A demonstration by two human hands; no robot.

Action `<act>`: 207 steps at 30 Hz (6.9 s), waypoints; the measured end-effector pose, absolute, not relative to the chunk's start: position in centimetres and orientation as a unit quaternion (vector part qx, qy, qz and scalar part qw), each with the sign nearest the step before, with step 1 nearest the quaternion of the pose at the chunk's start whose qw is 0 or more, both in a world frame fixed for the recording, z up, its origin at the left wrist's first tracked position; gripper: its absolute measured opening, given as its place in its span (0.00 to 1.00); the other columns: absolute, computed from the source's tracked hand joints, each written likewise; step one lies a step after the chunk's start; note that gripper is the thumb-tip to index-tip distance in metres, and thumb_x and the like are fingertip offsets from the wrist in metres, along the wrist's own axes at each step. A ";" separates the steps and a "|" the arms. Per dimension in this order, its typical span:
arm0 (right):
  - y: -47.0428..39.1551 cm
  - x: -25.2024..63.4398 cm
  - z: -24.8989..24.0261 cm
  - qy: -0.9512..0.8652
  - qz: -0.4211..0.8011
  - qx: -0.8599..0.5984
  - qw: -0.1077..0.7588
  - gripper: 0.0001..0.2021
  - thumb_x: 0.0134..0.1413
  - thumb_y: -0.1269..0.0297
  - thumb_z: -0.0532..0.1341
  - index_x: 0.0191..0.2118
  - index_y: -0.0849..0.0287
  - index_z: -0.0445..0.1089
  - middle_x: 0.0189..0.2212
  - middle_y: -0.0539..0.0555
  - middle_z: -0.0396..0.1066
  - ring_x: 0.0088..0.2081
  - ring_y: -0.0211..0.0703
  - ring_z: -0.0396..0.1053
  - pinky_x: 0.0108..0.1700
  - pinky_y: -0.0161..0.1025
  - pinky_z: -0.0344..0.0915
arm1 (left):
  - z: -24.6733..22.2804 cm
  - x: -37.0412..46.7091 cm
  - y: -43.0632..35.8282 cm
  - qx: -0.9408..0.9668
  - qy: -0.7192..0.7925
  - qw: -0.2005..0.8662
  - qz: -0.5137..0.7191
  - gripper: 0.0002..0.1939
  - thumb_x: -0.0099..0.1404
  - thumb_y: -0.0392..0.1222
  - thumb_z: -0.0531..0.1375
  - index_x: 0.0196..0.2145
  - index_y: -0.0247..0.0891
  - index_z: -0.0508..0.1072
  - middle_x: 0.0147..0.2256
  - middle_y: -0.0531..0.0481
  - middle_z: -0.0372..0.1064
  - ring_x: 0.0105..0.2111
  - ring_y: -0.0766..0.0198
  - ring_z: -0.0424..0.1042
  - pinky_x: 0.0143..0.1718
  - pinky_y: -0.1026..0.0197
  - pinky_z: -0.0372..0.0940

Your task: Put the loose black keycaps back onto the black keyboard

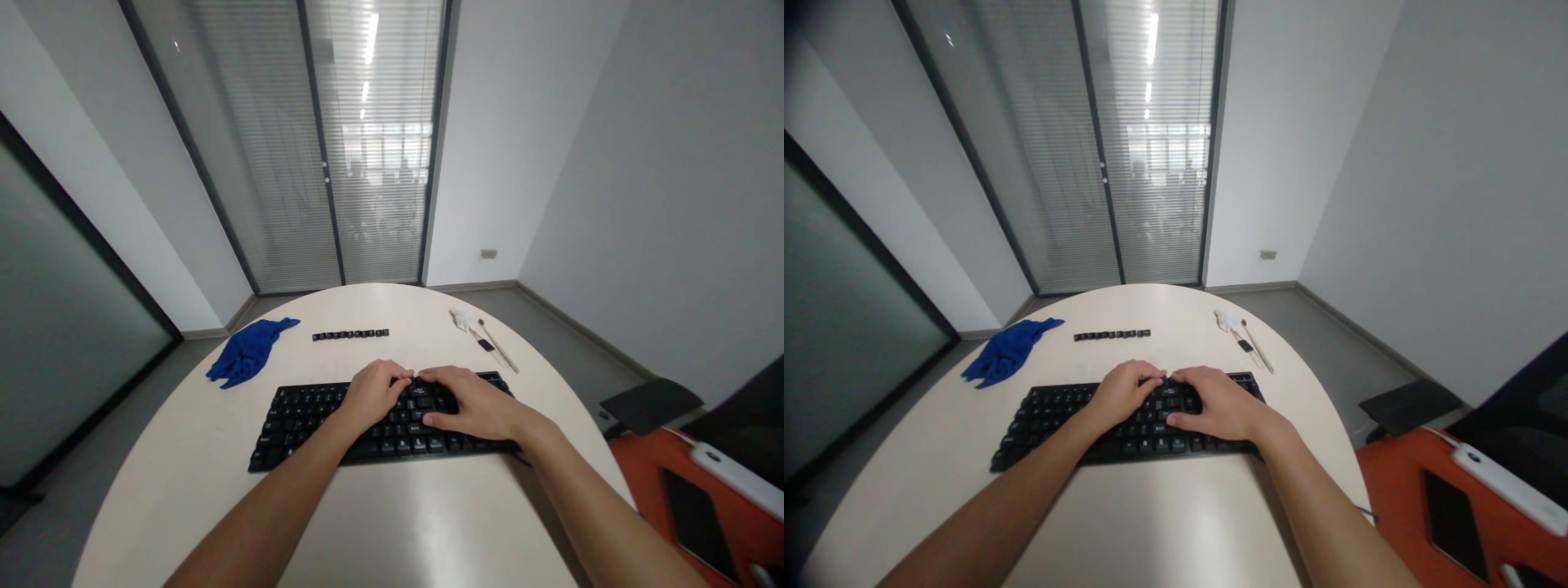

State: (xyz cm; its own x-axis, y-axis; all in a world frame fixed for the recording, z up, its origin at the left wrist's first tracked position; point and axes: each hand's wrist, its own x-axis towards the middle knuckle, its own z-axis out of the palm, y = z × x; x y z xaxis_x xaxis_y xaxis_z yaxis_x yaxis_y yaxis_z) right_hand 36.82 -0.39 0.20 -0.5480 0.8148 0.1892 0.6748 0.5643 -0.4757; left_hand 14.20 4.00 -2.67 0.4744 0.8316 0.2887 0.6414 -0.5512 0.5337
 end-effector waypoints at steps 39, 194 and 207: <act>-0.3 36.4 0.3 -0.863 0.181 -0.425 0.204 0.27 0.58 0.49 0.64 0.58 0.57 0.67 0.55 0.62 0.72 0.55 0.57 0.69 0.58 0.55 0.64 | -1.1 14.2 2.5 0.885 0.409 0.099 0.198 0.11 0.72 0.43 0.54 0.42 0.43 0.77 0.40 0.49 0.78 0.42 0.56 0.75 0.46 0.58 0.67; -0.8 33.1 -1.0 -0.876 0.124 -0.440 0.152 0.31 0.66 0.43 0.55 0.68 0.54 0.57 0.65 0.61 0.62 0.65 0.54 0.59 0.69 0.63 0.46 | -2.1 12.1 1.2 0.868 0.417 0.097 0.251 0.13 0.70 0.38 0.54 0.50 0.38 0.73 0.46 0.45 0.76 0.48 0.54 0.73 0.53 0.54 0.66; -0.8 33.3 -0.9 -0.875 0.125 -0.448 0.139 0.35 0.65 0.40 0.53 0.68 0.57 0.57 0.66 0.62 0.60 0.66 0.56 0.58 0.70 0.62 0.45 | -0.8 2.0 9.8 0.690 0.709 -0.005 0.148 0.22 0.68 0.37 0.56 0.59 0.36 0.67 0.58 0.35 0.65 0.54 0.45 0.71 0.51 0.49 0.68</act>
